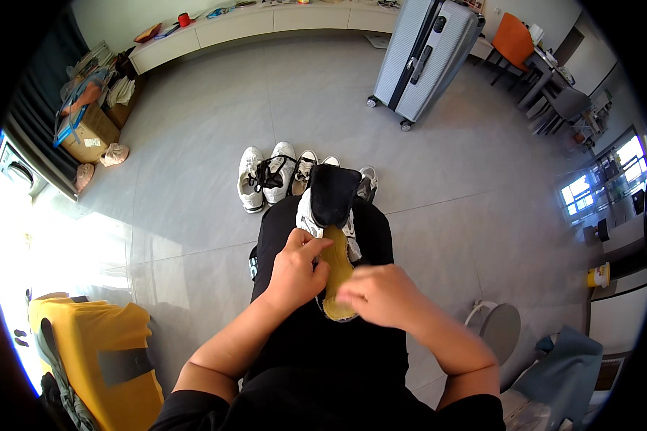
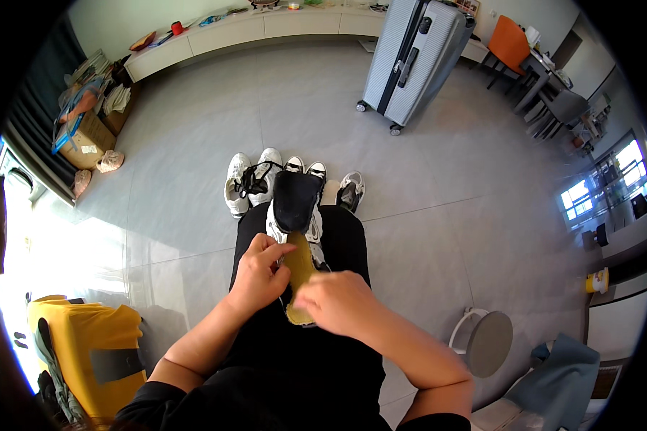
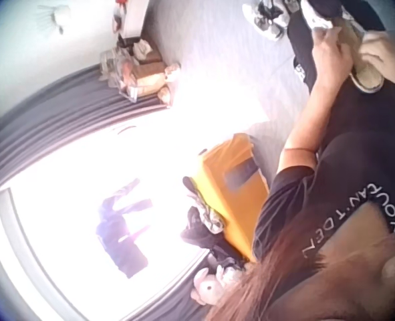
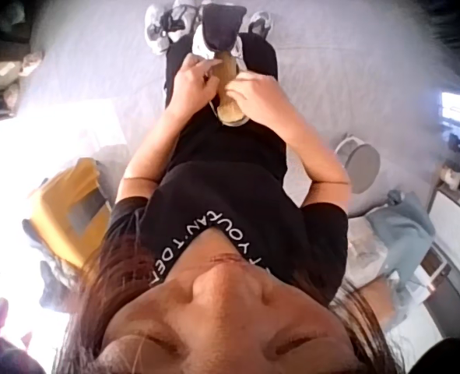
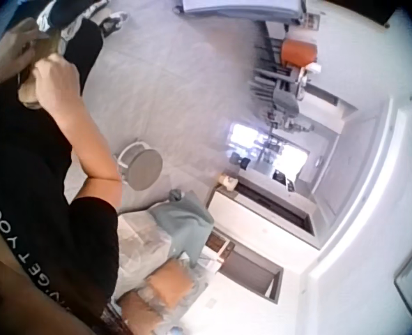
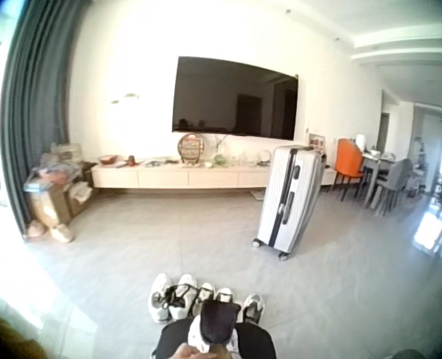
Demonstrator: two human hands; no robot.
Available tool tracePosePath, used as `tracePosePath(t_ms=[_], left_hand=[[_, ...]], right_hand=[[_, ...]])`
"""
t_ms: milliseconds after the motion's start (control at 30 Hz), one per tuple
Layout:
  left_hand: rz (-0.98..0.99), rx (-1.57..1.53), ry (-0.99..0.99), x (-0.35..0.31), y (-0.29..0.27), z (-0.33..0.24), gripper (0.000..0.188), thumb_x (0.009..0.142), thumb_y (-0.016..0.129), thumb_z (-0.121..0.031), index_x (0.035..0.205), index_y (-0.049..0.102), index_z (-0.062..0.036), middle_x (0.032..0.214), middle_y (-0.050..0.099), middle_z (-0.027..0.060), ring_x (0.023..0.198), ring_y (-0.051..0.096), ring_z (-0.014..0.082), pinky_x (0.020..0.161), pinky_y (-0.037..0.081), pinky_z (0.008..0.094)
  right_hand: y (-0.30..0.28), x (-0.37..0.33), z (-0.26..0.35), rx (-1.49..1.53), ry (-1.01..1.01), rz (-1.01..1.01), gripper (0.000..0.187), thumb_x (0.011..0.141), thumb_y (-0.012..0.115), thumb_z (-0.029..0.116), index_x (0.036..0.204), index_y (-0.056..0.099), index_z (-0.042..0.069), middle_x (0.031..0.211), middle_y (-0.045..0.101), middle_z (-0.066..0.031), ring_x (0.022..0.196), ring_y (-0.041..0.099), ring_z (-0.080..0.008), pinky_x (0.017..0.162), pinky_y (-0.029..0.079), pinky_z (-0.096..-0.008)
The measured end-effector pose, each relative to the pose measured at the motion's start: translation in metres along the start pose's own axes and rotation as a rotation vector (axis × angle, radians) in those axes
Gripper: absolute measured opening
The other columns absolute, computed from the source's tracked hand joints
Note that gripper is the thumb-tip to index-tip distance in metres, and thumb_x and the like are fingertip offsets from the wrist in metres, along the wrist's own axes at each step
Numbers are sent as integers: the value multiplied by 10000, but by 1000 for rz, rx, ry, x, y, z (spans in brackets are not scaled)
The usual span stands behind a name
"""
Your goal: The person laces a black sneaker by hand while it rests on their lap, then uses a yellow cloth to wipe and clean the exterior and interior of a white and gray sneaker.
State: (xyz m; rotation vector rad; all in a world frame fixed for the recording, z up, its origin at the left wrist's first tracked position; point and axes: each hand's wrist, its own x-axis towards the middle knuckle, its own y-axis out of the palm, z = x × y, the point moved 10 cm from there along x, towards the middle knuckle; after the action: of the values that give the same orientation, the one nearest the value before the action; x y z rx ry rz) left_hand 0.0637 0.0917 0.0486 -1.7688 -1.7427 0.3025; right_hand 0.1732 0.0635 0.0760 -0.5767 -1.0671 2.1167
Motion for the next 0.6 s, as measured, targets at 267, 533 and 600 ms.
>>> tracePosePath(t_ms=[267, 533, 600], left_hand=[[1, 7, 46, -5, 4, 1, 328, 665, 595, 5, 981, 682, -14, 851, 539, 106, 612, 560, 193, 548, 469, 295], [-27, -86, 15, 0, -6, 11, 334, 661, 575, 23, 968, 699, -12, 817, 548, 96, 613, 530, 181, 553, 445, 286], [-25, -149, 8, 10, -10, 7, 338, 663, 573, 15, 975, 700, -8, 786, 549, 93, 615, 526, 180, 560, 442, 291]], right_hand=[[62, -26, 38, -532, -442, 19, 130, 640, 630, 157, 663, 680, 38, 681, 639, -108, 762, 631, -242, 824, 482, -393], [75, 3, 15, -337, -243, 231, 408, 866, 580, 386, 700, 725, 43, 694, 670, -151, 809, 643, -346, 914, 442, -434], [55, 14, -11, -36, -91, 260, 406, 849, 601, 396, 721, 702, 24, 716, 652, -199, 773, 633, -376, 765, 495, -422]])
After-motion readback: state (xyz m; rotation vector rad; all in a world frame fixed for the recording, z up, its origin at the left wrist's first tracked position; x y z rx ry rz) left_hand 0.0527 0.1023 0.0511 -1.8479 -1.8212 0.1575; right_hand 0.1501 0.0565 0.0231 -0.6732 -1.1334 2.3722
